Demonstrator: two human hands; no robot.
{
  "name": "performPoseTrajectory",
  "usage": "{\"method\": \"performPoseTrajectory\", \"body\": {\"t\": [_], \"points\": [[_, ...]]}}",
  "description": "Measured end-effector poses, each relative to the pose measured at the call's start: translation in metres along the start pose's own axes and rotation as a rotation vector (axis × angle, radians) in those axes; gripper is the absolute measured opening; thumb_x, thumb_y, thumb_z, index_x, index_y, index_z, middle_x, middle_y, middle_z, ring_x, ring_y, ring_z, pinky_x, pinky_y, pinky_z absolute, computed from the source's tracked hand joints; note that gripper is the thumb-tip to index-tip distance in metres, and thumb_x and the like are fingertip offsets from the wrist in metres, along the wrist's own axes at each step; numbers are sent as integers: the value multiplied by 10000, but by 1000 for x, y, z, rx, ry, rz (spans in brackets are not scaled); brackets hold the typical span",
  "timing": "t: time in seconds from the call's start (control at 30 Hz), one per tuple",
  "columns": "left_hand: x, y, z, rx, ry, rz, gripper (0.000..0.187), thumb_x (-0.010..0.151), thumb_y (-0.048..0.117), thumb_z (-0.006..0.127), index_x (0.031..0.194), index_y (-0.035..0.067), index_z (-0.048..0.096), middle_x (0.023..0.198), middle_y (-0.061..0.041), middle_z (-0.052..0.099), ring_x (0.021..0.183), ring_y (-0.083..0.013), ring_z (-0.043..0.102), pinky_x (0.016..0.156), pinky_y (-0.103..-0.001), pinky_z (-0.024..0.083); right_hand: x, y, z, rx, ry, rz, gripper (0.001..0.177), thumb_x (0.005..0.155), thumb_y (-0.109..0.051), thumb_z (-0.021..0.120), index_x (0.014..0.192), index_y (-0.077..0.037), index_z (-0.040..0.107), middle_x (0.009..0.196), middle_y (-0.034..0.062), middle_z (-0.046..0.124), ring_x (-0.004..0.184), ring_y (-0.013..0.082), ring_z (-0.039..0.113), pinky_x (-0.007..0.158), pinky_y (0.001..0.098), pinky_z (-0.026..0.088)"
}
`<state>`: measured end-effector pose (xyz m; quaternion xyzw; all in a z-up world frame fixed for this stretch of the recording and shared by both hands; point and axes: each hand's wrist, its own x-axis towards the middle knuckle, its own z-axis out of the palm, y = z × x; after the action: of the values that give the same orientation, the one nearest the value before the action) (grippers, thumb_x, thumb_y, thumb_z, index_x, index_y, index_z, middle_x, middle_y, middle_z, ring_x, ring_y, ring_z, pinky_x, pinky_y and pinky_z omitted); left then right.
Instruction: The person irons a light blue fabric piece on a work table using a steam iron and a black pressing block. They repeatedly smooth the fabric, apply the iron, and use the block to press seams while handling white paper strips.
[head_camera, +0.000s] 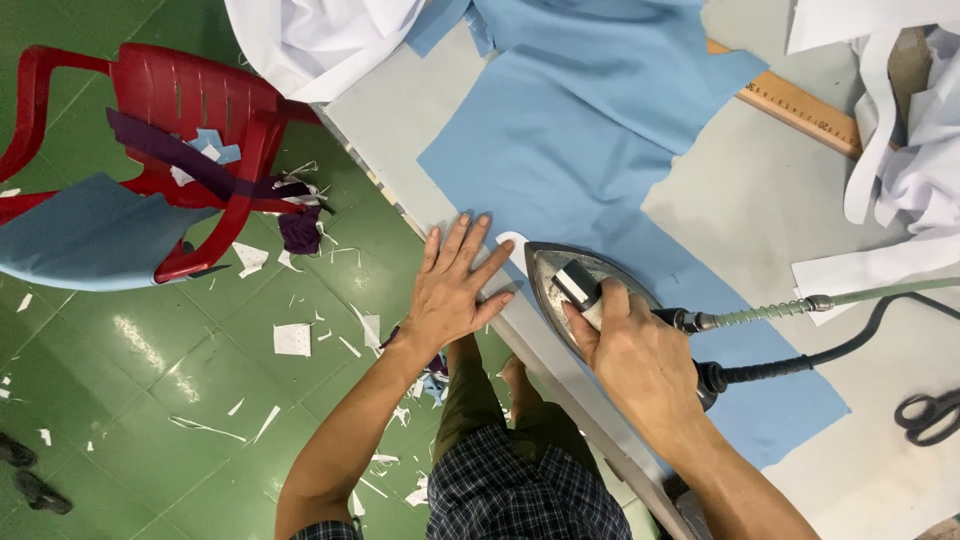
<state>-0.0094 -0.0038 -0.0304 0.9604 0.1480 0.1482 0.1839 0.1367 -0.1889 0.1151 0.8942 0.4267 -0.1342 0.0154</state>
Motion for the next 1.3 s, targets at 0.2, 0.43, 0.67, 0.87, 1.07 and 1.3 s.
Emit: {"method": "performPoseTrajectory", "body": {"t": [0.2,0.43,0.67,0.87,1.07,1.3], "points": [[1,0,-6,-43,-24,10,620,969,643,500,1504,329,514,1634,-73,370,1550,-278,229,1266,-467,-17,15,-12,-13,-11,-8,-1,501,1006,-564,514,1096,-80,609,685,107,678,583,304,745,506,417,581],[-1,-5,-11,-16,-29,36,623,956,656,512,1484,326,531,1622,-105,377,1542,-309,244,1277,-471,67,16,-13,-13,9,-39,12,497,1008,-552,510,1099,-76,617,699,126,691,595,320,750,502,427,577],[-1,-7,-7,-6,-22,17,635,952,678,500,1486,337,529,1620,-103,378,1536,-294,265,1275,-443,102,17,-13,-15,17,-27,-2,505,1015,-541,505,1095,-56,622,671,125,676,573,324,741,494,429,576],[-1,-7,-3,11,-8,10,635,948,688,493,1485,351,530,1620,-87,386,1535,-275,274,1274,-422,95,17,-14,-19,36,-29,2,500,1012,-524,519,1097,-44,630,671,138,677,579,335,744,491,440,572],[-1,-7,-2,26,2,6,612,960,670,482,1481,354,534,1622,-74,389,1534,-263,280,1273,-411,86,18,-11,-15,57,-45,-3,501,1010,-517,507,1128,-43,619,683,129,675,576,341,741,497,448,572],[-2,-7,1,47,18,13,603,962,661,483,1472,345,544,1628,-77,381,1534,-265,283,1272,-418,84,0,-3,-7,48,-70,-40,515,983,-537,511,1144,-57,601,685,136,676,567,350,739,507,469,575]]}}
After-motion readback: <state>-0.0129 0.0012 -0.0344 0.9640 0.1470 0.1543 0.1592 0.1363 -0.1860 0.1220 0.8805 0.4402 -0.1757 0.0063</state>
